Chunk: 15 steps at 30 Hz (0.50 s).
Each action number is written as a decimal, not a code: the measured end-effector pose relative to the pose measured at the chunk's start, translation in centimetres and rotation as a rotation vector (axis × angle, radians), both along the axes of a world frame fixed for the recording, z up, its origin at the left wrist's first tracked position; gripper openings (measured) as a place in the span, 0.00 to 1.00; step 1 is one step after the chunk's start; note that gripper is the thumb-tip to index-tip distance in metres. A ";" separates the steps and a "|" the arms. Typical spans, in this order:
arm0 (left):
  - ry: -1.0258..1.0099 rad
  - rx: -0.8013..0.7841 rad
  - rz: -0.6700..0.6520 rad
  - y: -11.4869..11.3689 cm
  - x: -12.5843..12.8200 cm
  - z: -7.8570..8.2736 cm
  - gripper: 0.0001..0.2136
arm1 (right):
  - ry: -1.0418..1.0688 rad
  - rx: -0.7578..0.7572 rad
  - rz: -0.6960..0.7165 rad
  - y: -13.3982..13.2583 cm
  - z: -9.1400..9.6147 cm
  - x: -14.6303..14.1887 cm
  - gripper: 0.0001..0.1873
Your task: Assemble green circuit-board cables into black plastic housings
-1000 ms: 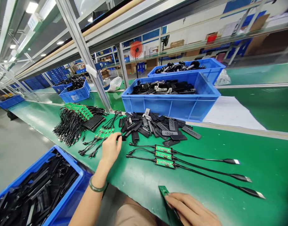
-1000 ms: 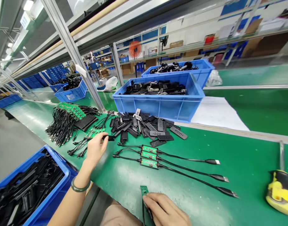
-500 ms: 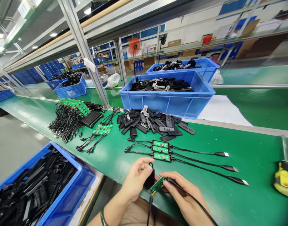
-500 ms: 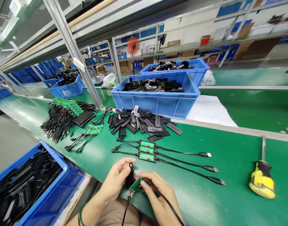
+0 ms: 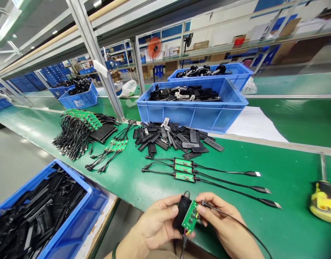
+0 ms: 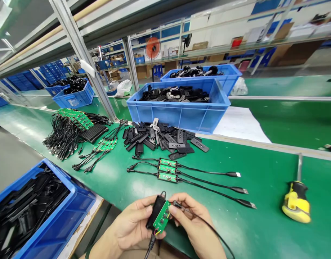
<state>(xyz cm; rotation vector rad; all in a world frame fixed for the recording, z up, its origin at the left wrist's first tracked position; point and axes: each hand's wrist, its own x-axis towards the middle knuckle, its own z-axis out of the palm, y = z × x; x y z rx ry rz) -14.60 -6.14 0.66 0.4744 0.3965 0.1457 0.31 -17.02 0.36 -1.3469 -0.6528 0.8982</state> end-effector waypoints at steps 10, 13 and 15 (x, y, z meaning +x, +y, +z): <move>0.087 0.030 0.114 -1.4 0.7 0.3 0.22 | -0.485 0.097 -0.002 0.0 1.7 -0.2 0.02; 0.113 0.035 0.139 -1.7 0.9 0.3 0.20 | -0.541 0.079 -0.003 0.1 1.4 -0.3 0.02; 0.137 0.040 0.159 -1.8 0.9 0.3 0.20 | -0.578 0.053 -0.027 0.3 1.3 -0.3 0.03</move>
